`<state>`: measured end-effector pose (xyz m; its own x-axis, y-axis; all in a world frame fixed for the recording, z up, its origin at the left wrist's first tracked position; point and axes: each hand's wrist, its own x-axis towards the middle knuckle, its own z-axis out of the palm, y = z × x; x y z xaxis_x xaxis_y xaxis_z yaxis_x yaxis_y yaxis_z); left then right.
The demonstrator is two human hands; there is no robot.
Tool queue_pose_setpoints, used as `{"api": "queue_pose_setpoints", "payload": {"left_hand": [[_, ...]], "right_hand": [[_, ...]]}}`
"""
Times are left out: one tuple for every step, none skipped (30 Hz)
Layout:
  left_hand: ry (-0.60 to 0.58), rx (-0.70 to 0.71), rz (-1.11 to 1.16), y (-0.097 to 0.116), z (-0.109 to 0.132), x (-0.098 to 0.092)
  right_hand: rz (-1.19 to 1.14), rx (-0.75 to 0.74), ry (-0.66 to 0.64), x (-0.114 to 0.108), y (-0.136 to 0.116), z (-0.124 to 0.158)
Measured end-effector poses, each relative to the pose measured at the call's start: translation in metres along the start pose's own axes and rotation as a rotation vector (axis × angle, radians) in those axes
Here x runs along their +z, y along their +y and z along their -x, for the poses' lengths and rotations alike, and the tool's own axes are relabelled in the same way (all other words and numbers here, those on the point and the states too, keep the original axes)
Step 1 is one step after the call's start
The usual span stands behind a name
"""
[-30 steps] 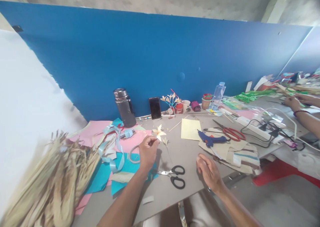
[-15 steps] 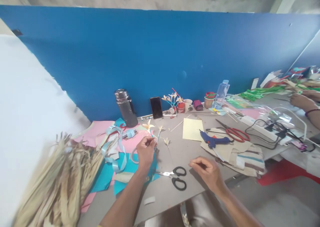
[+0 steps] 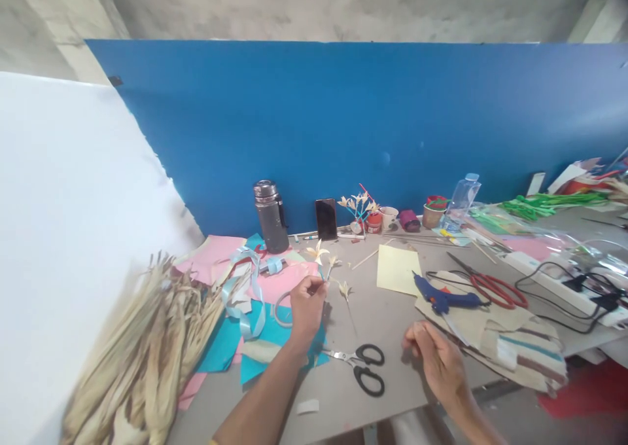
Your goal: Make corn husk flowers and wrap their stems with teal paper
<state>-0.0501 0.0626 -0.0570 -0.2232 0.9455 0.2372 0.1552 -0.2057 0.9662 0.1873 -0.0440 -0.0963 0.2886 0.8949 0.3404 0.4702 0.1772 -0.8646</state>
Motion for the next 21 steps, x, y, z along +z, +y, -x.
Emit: {"api": "queue_pose_setpoints", "payload": {"left_hand": [[-0.005, 0.006, -0.006, 0.0, 0.0, 0.0], [-0.008, 0.011, -0.014, 0.0, 0.0, 0.0], [-0.008, 0.014, -0.024, 0.0, 0.0, 0.0], [-0.005, 0.014, -0.033, 0.0, 0.0, -0.001], [0.0, 0.012, -0.04, 0.0, 0.0, -0.001], [0.003, 0.011, -0.045, 0.001, 0.0, -0.001], [0.004, 0.012, -0.048, 0.001, -0.001, -0.001], [0.003, 0.016, -0.052, 0.001, -0.001, -0.001], [0.001, 0.023, -0.056, 0.001, -0.001, -0.002], [-0.001, 0.031, -0.059, 0.001, -0.001, -0.001], [0.0, 0.039, -0.063, 0.001, -0.001, -0.001], [0.002, 0.047, -0.066, 0.001, -0.001, -0.001], [0.003, 0.051, -0.068, 0.001, -0.001, -0.001], [0.003, 0.051, -0.069, 0.0, -0.001, -0.001], [0.004, 0.048, -0.07, 0.0, -0.001, 0.0], [0.007, 0.044, -0.073, 0.0, -0.001, 0.0], [0.011, 0.041, -0.078, 0.001, -0.001, 0.0], [0.017, 0.039, -0.084, 0.002, -0.001, 0.0], [0.025, 0.041, -0.089, 0.002, -0.001, 0.0], [0.028, 0.043, -0.093, 0.003, -0.001, 0.0], [0.035, 0.044, -0.093, 0.004, -0.002, -0.001]], "right_hand": [[0.008, 0.022, 0.011, 0.0, 0.001, 0.0], [0.011, 0.037, 0.012, 0.001, 0.001, -0.001], [0.01, 0.042, 0.002, 0.001, 0.001, -0.001], [0.003, 0.035, -0.013, 0.001, 0.0, -0.002], [-0.01, 0.019, -0.031, 0.001, -0.001, -0.002], [-0.021, -0.001, -0.045, 0.001, -0.002, -0.003], [-0.031, -0.023, -0.051, 0.001, -0.003, -0.003], [-0.04, -0.042, -0.051, 0.001, -0.003, -0.003], [-0.048, -0.057, -0.05, 0.001, -0.004, -0.003], [-0.054, -0.065, -0.049, 0.001, -0.005, -0.002], [-0.056, -0.069, -0.053, 0.001, -0.006, -0.002], [-0.054, -0.071, -0.059, 0.0, -0.007, -0.002], [-0.047, -0.07, -0.069, 0.0, -0.008, -0.001], [-0.038, -0.065, -0.083, -0.001, -0.009, -0.001], [-0.028, -0.059, -0.099, -0.002, -0.01, -0.001], [-0.019, -0.054, -0.114, -0.004, -0.012, 0.0], [-0.01, -0.053, -0.125, -0.005, -0.013, 0.0], [-0.002, -0.055, -0.131, -0.006, -0.015, 0.001], [0.007, -0.062, -0.132, -0.008, -0.015, 0.001], [0.016, -0.071, -0.13, -0.008, -0.016, 0.001], [0.024, -0.078, -0.129, -0.009, -0.016, 0.002]]}}
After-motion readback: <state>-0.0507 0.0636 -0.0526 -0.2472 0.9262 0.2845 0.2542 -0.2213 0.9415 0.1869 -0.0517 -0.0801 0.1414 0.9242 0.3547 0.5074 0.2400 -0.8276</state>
